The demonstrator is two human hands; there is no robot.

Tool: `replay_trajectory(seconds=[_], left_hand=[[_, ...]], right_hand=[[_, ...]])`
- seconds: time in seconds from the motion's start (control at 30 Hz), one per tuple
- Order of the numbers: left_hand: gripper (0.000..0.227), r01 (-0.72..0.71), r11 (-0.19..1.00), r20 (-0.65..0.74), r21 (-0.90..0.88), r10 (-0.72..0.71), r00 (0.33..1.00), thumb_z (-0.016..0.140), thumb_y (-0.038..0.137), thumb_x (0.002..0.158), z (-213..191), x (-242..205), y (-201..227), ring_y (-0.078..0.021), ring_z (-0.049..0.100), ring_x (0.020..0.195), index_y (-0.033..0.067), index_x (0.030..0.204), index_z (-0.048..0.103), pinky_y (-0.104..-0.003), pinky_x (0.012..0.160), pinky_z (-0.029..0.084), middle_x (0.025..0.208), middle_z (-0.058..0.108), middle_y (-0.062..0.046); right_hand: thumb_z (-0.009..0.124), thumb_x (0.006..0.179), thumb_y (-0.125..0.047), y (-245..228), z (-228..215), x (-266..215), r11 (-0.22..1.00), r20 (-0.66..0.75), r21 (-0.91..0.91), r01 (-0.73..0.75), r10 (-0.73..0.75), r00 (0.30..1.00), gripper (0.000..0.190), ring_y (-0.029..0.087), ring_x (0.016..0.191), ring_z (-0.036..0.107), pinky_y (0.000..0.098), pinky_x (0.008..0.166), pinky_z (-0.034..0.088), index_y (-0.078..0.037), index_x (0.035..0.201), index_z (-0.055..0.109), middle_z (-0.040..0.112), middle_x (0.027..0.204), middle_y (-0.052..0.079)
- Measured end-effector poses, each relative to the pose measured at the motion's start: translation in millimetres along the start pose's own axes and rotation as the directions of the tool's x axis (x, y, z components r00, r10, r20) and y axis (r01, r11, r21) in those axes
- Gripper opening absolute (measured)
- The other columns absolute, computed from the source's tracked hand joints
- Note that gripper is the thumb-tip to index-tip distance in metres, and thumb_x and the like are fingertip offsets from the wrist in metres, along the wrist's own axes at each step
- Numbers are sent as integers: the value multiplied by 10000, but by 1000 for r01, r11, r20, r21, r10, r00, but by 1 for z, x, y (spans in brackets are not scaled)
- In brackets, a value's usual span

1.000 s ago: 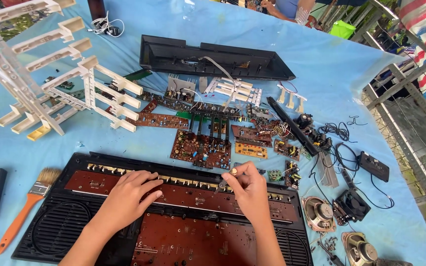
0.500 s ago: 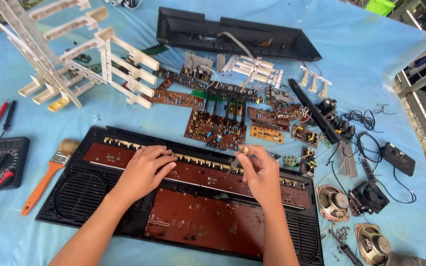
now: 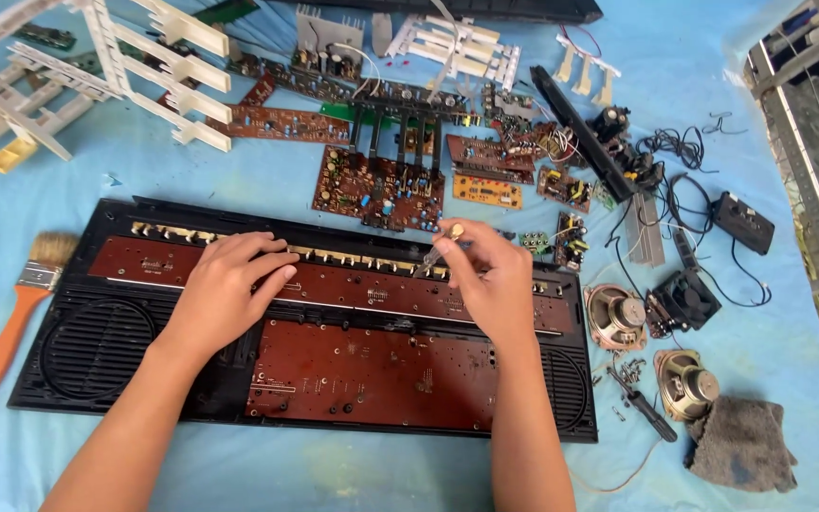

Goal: The person uses a screwdriver to unscrew and remove screws from the back panel of a disassembled stereo receiver. The workspace is cluttered with various electronic components, circuit boards, and tools.

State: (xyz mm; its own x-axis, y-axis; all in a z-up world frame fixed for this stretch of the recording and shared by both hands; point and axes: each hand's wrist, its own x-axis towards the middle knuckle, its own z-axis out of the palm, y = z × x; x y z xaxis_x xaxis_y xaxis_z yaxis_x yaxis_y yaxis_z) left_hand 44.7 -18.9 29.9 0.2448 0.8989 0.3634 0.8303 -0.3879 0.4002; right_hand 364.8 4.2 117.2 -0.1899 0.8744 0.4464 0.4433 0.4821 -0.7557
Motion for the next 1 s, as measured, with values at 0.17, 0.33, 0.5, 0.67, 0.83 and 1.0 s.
replay_trajectory(seconds=[0.17, 0.33, 0.5, 0.67, 0.83, 1.0], left_hand=[[182, -10, 1000, -6, -3, 10, 1000, 676, 287, 1022, -4, 1, 4, -226, 672, 1255, 174, 1089, 802, -445, 1132, 451, 1135, 763, -14], [183, -12, 1000, 12, 7, 12, 1000, 679, 285, 1024, -5, 2, 5, -229, 665, 1275, 171, 1102, 799, -450, 1149, 447, 1154, 757, -19], [183, -4, 1000, 14, 4, 4, 1000, 683, 277, 1029, -6, 1, 5, -238, 667, 1269, 158, 1101, 801, -458, 1155, 444, 1148, 759, -30], [184, -4, 1000, -1, -5, 4, 1000, 690, 284, 1027, -5, 1, 6, -239, 675, 1261, 157, 1093, 806, -463, 1151, 448, 1136, 764, -35], [174, -12, 1000, -5, -16, 12, 1000, 696, 265, 1022, -4, 1, 5, -248, 674, 1255, 150, 1094, 805, -468, 1144, 448, 1134, 761, -45], [175, -20, 999, -14, -26, 20, 1000, 695, 258, 1024, -4, 2, 5, -263, 676, 1244, 142, 1098, 803, -479, 1126, 456, 1128, 758, -59]], right_hand=[[756, 943, -16, 8, -15, 0, 996, -108, -84, 18, -27, 994, 95, 178, 429, 627, 279, 451, 483, -25, 1034, 732, 768, 771, 147], [786, 944, -47, 22, -21, 0, 992, -143, -123, 9, -27, 989, 96, 164, 417, 609, 257, 447, 467, -12, 989, 710, 752, 732, 130], [798, 950, -73, 23, -19, -1, 991, -137, -135, 6, -24, 990, 107, 152, 411, 589, 250, 458, 465, -33, 990, 708, 742, 704, 107], [782, 960, -68, 23, -20, -1, 992, -119, -123, -23, 9, 993, 106, 167, 442, 614, 267, 468, 473, -17, 996, 696, 752, 746, 139], [789, 954, -71, 13, -22, 0, 992, -77, -125, -29, 19, 997, 123, 180, 452, 622, 279, 478, 482, -8, 1002, 694, 752, 763, 162], [749, 975, -29, 14, -16, 0, 996, -91, -81, -31, 23, 996, 112, 188, 490, 665, 274, 495, 526, 14, 1068, 705, 762, 813, 173]])
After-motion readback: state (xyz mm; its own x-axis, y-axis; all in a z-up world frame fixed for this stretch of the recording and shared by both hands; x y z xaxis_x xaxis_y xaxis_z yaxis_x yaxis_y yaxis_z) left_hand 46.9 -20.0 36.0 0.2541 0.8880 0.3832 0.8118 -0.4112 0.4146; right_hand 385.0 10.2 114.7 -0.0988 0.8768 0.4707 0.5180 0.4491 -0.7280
